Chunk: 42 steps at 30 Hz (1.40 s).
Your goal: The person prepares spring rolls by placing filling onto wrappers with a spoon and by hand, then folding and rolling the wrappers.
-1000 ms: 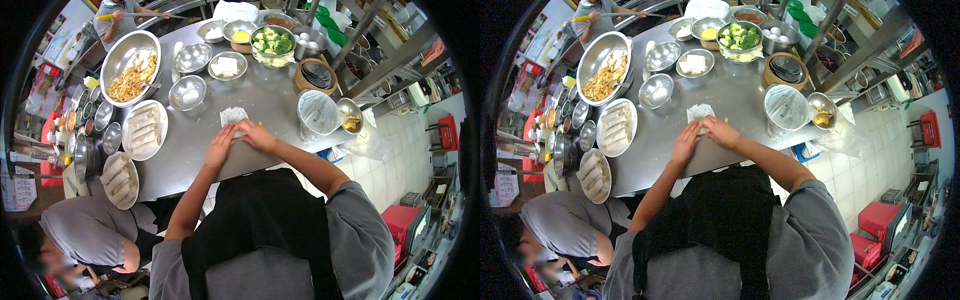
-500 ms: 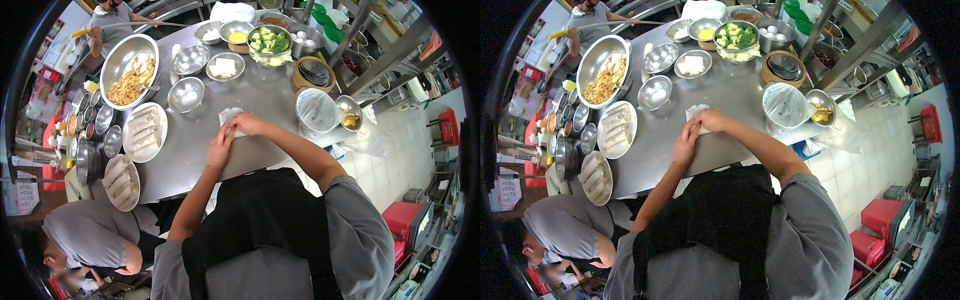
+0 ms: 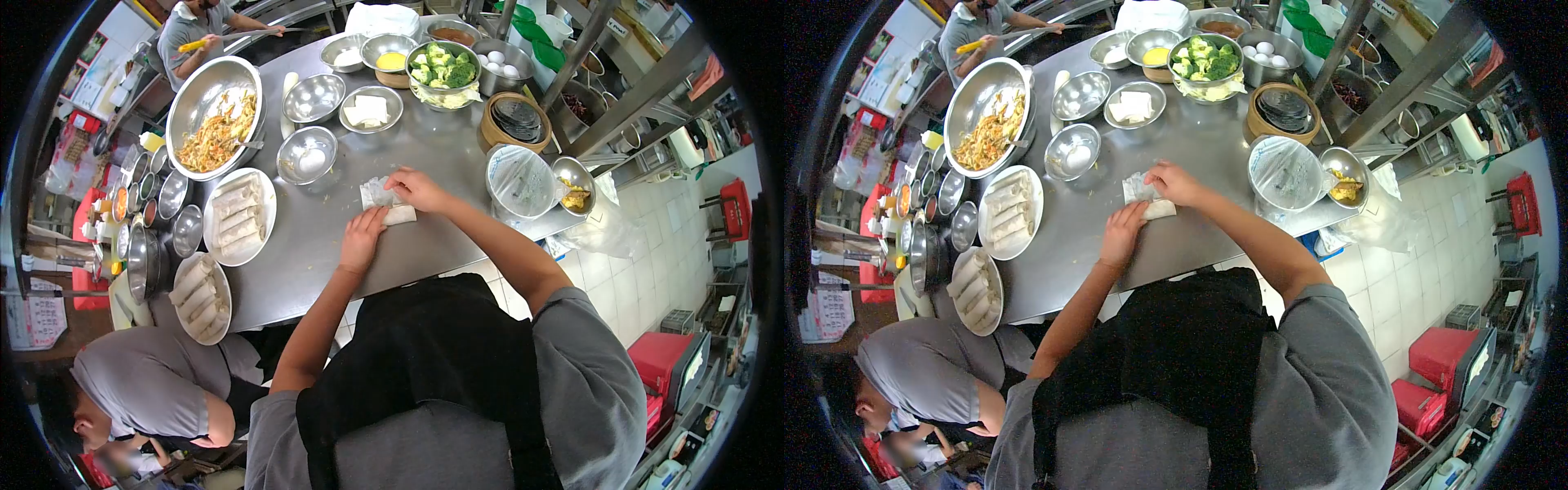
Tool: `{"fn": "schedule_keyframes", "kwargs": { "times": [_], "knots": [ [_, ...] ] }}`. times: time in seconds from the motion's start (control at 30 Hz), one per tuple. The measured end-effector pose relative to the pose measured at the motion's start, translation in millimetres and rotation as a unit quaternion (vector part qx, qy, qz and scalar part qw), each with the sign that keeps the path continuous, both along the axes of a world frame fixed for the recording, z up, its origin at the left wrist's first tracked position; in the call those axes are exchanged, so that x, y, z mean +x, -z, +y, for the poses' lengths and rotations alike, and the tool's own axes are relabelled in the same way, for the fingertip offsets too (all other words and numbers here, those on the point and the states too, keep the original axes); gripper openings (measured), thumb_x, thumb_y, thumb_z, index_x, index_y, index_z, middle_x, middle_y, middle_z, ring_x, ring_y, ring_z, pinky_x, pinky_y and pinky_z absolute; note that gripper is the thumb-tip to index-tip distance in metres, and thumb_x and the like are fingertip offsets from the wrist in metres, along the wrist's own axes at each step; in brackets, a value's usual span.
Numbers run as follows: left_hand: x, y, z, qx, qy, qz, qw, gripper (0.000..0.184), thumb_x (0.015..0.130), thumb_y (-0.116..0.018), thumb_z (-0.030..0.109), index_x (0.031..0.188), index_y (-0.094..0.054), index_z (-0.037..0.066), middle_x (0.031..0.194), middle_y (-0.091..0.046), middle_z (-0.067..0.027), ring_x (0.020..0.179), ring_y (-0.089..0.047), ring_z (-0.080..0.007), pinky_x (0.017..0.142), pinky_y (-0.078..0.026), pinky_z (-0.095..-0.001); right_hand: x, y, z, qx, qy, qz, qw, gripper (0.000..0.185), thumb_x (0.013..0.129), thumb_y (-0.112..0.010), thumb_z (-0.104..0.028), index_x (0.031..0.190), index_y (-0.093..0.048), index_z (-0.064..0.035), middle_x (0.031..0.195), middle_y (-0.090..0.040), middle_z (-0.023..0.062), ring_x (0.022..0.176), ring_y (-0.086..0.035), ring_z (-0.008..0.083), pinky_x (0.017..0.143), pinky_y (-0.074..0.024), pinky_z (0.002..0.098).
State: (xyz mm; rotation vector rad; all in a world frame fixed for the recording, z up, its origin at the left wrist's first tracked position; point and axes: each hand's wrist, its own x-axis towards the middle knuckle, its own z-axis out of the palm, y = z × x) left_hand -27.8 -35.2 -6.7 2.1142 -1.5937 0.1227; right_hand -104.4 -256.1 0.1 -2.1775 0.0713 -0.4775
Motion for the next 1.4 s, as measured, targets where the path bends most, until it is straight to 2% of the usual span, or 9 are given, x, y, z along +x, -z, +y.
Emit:
{"fn": "schedule_keyframes", "kwargs": {
  "times": [0.1,0.2,0.3,0.5,0.6,0.7,0.9,1.2,1.4],
  "knots": [
    [2,-1,-2,0.002,0.004,0.013,1.0,0.047,0.086,-0.069,0.019,0.131,-0.059,0.012,0.128,-0.061,-0.0067,0.116,-0.058,-0.0266,0.094,-0.046,-0.0416,-12,0,4,-0.01,-0.036,0.084,0.996,0.016,0.092,-0.059,-0.005,0.106,-0.066,-0.0054,0.099,-0.068,0.0168,0.089,-0.067,0.0302,0.08,-0.0525,0.0371],
    [3,-1,-4,0.005,0.004,0.018,1.0,0.045,0.087,-0.068,0.019,0.13,-0.059,0.012,0.126,-0.062,-0.0069,0.115,-0.058,-0.0271,0.094,-0.046,-0.0422,-17,-1,21,0.018,-0.053,0.074,0.996,0.017,0.094,-0.056,-0.006,0.109,-0.064,-0.0061,0.101,-0.07,0.0185,0.092,-0.067,0.0318,0.082,-0.0528,0.0384],
    [3,-2,-4,0.011,0.003,0.025,1.0,0.044,0.087,-0.069,0.019,0.129,-0.06,0.012,0.126,-0.061,-0.007,0.114,-0.058,-0.028,0.093,-0.046,-0.0427,-18,-9,22,0.085,-0.025,0.109,0.99,0.02,0.091,-0.062,-0.007,0.112,-0.063,-0.006,0.102,-0.07,0.017,0.091,-0.067,0.0283,0.082,-0.0535,0.0368],
    [5,-7,-6,0.009,0.007,0.052,0.999,0.042,0.086,-0.069,0.019,0.127,-0.06,0.012,0.126,-0.057,-0.0072,0.113,-0.059,-0.0295,0.091,-0.048,-0.0435,-17,10,1,0.072,0.026,0.031,0.997,0.027,0.086,-0.069,-0.006,0.112,-0.063,-0.0026,0.091,-0.072,0.0099,0.082,-0.069,0.0207,0.078,-0.0543,0.0328],
    [7,-9,-7,0.029,0.014,0.061,0.998,0.041,0.087,-0.068,0.02,0.127,-0.061,0.012,0.124,-0.057,-0.0068,0.111,-0.059,-0.0295,0.09,-0.048,-0.0436,-18,12,2,0.112,-0.007,0.131,0.985,0.024,0.087,-0.068,-0.006,0.111,-0.064,-0.0034,0.087,-0.072,0.008,0.08,-0.069,0.0208,0.078,-0.0538,0.0331],
    [6,-12,-5,0.045,0.01,0.056,0.997,0.04,0.088,-0.067,0.021,0.126,-0.061,0.012,0.121,-0.057,-0.0066,0.109,-0.059,-0.0295,0.089,-0.048,-0.0434,-15,9,12,0.055,-0.004,0.091,0.994,0.027,0.088,-0.066,-0.004,0.114,-0.062,-0.0056,0.089,-0.073,0.0072,0.082,-0.068,0.0193,0.079,-0.0531,0.0328],
    [6,-13,-6,0.048,0.013,0.056,0.997,0.038,0.089,-0.066,0.019,0.126,-0.062,0.012,0.119,-0.058,-0.0073,0.107,-0.059,-0.0304,0.09,-0.047,-0.0436,-4,13,3,0.132,-0.064,0.14,0.979,0.036,0.087,-0.063,-0.001,0.122,-0.055,-0.0076,0.089,-0.07,0.0076,0.083,-0.066,0.0185,0.077,-0.0527,0.0324],
    [18,-27,-14,0.08,0.035,0.059,0.994,0.033,0.09,-0.064,0.018,0.123,-0.065,0.014,0.116,-0.059,-0.0074,0.109,-0.056,-0.0307,0.093,-0.046,-0.0423,14,21,-7,0.11,-0.092,0.165,0.976,0.035,0.075,-0.073,-0.005,0.108,-0.062,-0.006,0.083,-0.067,0.0047,0.074,-0.064,0.0168,0.069,-0.0525,0.032],
    [21,-32,-16,0.073,0.041,0.088,0.993,0.03,0.091,-0.064,0.019,0.12,-0.067,0.011,0.114,-0.058,-0.0088,0.108,-0.055,-0.0313,0.095,-0.045,-0.0427,12,3,-9,0.088,-0.098,0.186,0.974,0.026,0.081,-0.068,-0.006,0.107,-0.062,-0.0067,0.084,-0.068,0.0092,0.074,-0.066,0.0237,0.069,-0.0535,0.0361]
  ]
}}
